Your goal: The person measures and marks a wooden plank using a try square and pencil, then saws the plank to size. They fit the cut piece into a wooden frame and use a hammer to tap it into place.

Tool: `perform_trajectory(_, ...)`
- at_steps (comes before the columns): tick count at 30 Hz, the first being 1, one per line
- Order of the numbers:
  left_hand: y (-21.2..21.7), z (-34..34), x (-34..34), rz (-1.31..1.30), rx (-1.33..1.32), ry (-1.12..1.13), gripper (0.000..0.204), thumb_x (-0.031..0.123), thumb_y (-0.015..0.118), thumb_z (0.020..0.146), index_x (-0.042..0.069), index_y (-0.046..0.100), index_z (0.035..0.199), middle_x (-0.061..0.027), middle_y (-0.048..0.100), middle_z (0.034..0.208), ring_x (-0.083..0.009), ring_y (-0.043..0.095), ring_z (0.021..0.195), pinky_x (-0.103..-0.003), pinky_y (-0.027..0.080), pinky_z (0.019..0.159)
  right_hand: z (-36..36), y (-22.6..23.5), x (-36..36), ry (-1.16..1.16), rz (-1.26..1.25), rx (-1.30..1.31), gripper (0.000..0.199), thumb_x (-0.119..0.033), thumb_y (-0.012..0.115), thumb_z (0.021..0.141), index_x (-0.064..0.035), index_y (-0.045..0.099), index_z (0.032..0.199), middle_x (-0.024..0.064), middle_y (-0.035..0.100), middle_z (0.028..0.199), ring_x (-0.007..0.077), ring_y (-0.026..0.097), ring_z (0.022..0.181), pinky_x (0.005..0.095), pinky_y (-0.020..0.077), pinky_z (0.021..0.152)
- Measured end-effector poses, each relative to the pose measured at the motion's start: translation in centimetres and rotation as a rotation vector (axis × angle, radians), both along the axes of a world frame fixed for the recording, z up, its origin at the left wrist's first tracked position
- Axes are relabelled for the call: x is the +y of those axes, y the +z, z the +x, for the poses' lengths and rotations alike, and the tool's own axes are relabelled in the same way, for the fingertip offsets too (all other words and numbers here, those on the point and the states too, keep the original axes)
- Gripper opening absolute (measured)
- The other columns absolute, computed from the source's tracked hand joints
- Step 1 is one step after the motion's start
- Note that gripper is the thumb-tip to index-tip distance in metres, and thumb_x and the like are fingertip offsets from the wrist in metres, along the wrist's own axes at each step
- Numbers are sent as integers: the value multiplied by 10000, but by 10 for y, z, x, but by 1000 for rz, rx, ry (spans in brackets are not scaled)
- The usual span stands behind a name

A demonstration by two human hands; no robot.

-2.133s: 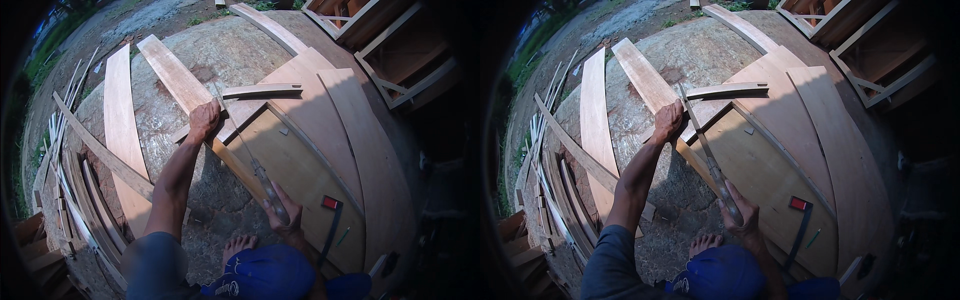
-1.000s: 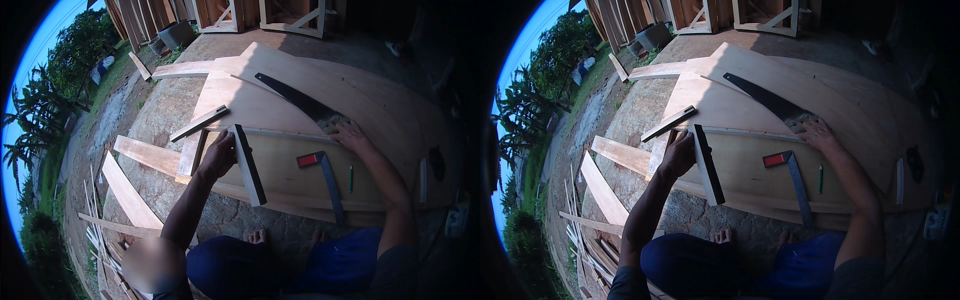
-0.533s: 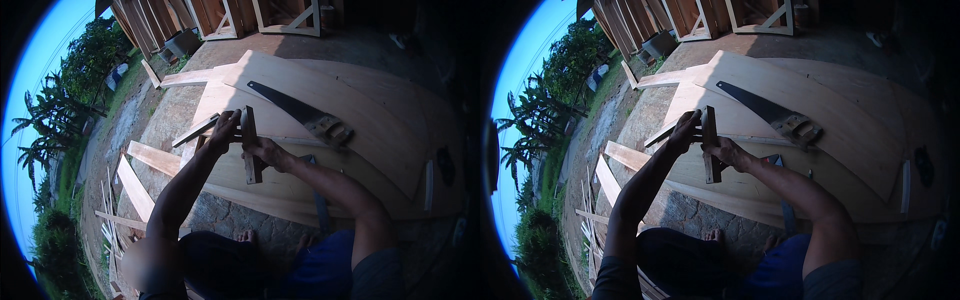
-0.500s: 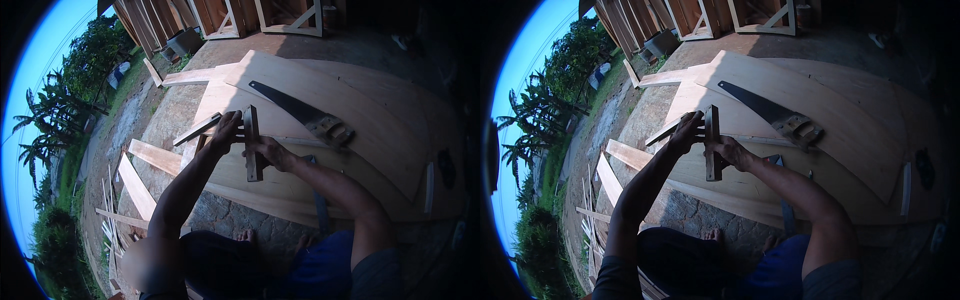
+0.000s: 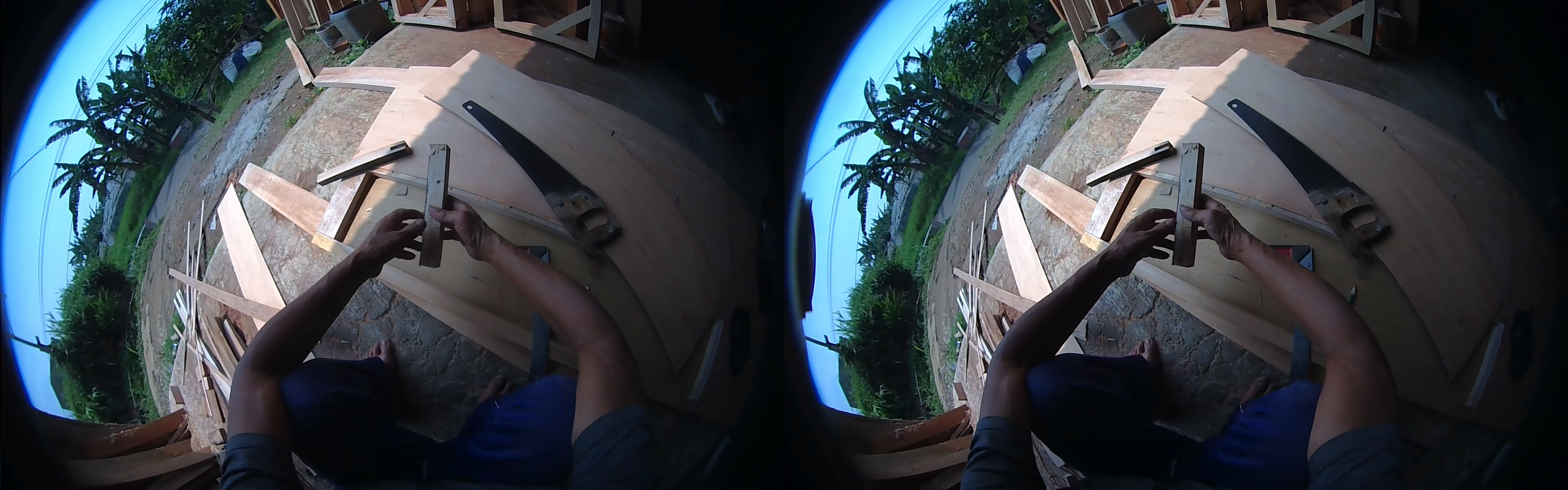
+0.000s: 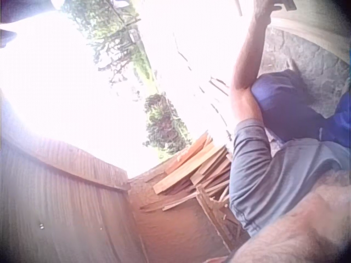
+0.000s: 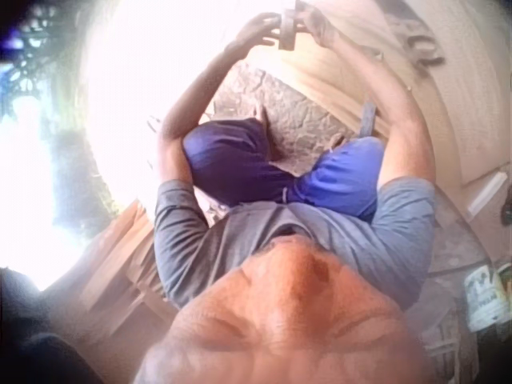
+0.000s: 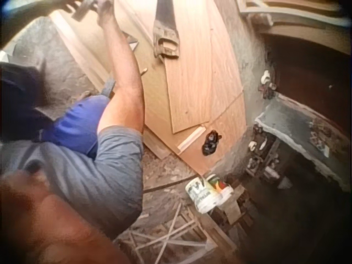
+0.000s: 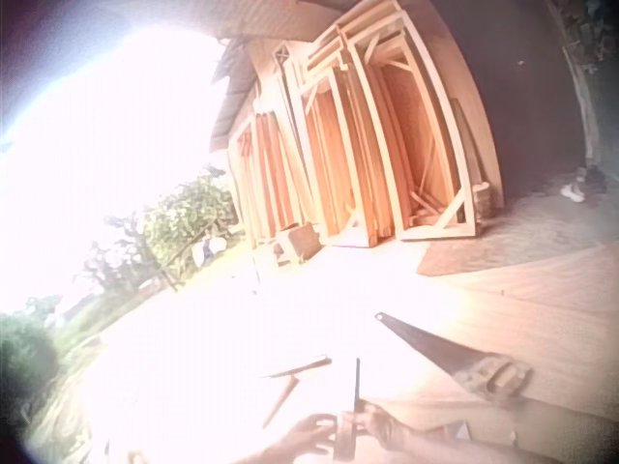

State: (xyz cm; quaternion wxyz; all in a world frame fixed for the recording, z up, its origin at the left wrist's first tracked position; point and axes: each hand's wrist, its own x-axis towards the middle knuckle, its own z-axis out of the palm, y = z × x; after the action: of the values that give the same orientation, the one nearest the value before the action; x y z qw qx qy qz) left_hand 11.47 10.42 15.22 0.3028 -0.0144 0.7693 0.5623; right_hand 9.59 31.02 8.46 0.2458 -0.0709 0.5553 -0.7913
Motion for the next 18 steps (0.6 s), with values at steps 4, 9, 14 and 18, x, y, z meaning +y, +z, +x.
perform_trajectory(4, -8, -2, 0, -58, 216, -65, 807, 400, 718, 959, -14, 280, 1496, -209, 632, 1149, -218, 663, 975, -370, 561, 797, -1, 1, -25, -5, 118, 137, 483, -518, 603, 988, -91, 598, 1213, 40, 639, 1070, 177, 609, 1066, 400, 501, 947)
perform_trajectory(9, -11, 0, -11, -162, 355, 66, 504, 314, 621, 1012, -22, 416, 1326, -13, 519, 844, -84, 531, 633, -257, 458, 529, 8, 29, -33, 70, 236, 118, 576, -557, 583, 1006, -25, 633, 1221, 46, 655, 977, 142, 587, 941, 348, 499, 828)
perform_trajectory(14, -13, -27, -54, -348, 438, 69, 517, 451, 686, 922, -49, 589, 1011, -102, 619, 845, -166, 608, 749, -328, 499, 637, 4, 1, 19, 28, 806, 433, 630, -482, 614, 981, -39, 559, 1425, 167, 741, 1050, 292, 708, 993, 393, 543, 886)
perform_trajectory(18, -27, -32, -69, -47, 377, 225, 444, 428, 656, 993, 9, 580, 1117, -23, 597, 906, -94, 556, 813, -294, 482, 683, 21, -22, 81, 115, 1147, 458, 532, -375, 641, 955, -28, 603, 1356, 180, 736, 1059, 350, 711, 995, 443, 549, 892)
